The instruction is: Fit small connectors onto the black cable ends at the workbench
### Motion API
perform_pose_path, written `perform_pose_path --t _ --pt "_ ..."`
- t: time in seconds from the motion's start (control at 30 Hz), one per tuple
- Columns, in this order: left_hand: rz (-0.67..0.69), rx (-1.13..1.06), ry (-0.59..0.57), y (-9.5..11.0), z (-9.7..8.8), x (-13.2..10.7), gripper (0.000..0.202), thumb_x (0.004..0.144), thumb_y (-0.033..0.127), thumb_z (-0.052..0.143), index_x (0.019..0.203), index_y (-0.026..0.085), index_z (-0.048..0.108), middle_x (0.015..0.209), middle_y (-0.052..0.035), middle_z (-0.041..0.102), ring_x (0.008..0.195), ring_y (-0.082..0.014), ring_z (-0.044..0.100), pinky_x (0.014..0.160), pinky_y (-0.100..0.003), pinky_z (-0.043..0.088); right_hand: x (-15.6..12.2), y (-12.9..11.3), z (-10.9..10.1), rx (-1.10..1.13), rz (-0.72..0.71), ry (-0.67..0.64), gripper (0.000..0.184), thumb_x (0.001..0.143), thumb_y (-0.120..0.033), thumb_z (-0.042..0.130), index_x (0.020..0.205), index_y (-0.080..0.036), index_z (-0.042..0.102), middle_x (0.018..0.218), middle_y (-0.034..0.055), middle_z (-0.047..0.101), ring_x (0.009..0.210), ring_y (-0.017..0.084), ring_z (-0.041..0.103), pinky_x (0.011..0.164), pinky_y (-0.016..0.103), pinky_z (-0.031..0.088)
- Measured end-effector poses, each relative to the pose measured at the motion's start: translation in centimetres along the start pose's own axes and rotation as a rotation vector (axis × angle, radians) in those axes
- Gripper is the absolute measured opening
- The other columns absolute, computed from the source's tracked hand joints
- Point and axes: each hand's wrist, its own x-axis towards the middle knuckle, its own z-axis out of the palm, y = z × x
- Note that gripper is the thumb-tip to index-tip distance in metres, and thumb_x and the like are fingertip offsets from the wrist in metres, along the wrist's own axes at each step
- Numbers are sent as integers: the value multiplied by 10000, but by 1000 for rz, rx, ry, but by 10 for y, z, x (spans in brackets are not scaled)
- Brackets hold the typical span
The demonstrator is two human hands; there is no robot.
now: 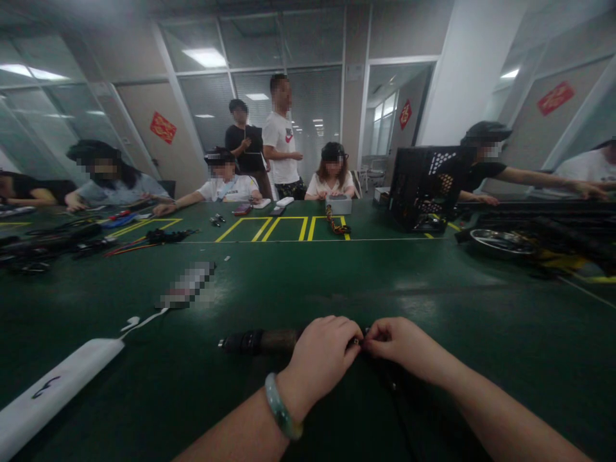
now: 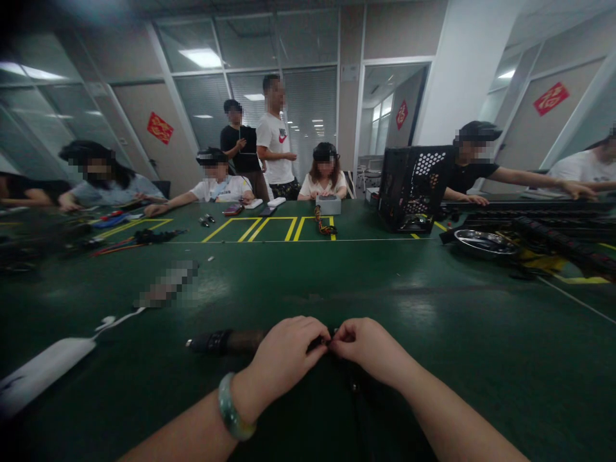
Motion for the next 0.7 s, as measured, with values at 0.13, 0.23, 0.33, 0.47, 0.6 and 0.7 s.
perform_pose_path --t 0.13,0.23,0.33,0.47,0.6,0.7 --pt "-49 5 11 0 1 -1 170 809 253 655 947 240 557 901 26 614 857 -182 561 754 -322 400 2 3 1 -7 -7 2 203 768 -353 612 803 -171 696 736 18 705 658 146 620 537 199 399" --pt "-50 1 -4 0 1 -1 151 800 254 654 911 228 555 892 12 607 855 -188 554 750 -318 401 2 2 1 -17 -5 12 182 762 -334 615 796 -173 694 730 16 707 657 145 624 535 196 399" --pt "-37 -2 -11 1 -1 -2 137 802 228 627 919 225 556 907 4 603 871 -192 545 763 -317 405 1 2 1 -24 -11 19 182 762 -341 617 779 -175 689 724 13 708 652 145 626 540 196 406" --pt "-8 -9 -23 3 -5 -3 128 821 182 555 942 225 557 921 1 602 872 -183 541 785 -317 411 1 2 1 -8 -15 21 175 758 -335 624 780 -172 685 733 17 713 656 148 633 547 194 419" --pt "-10 -13 -24 2 -6 -2 111 838 189 524 937 215 565 917 -11 607 870 -187 546 794 -324 415 2 4 3 -2 -17 33 171 762 -330 620 773 -171 682 723 16 711 645 146 633 537 192 417" --pt "-13 -9 -22 3 -4 -2 106 856 207 511 946 213 567 922 -16 609 877 -189 552 808 -329 416 3 6 4 -7 -10 41 169 761 -332 622 777 -175 682 714 13 710 631 143 629 524 191 411"
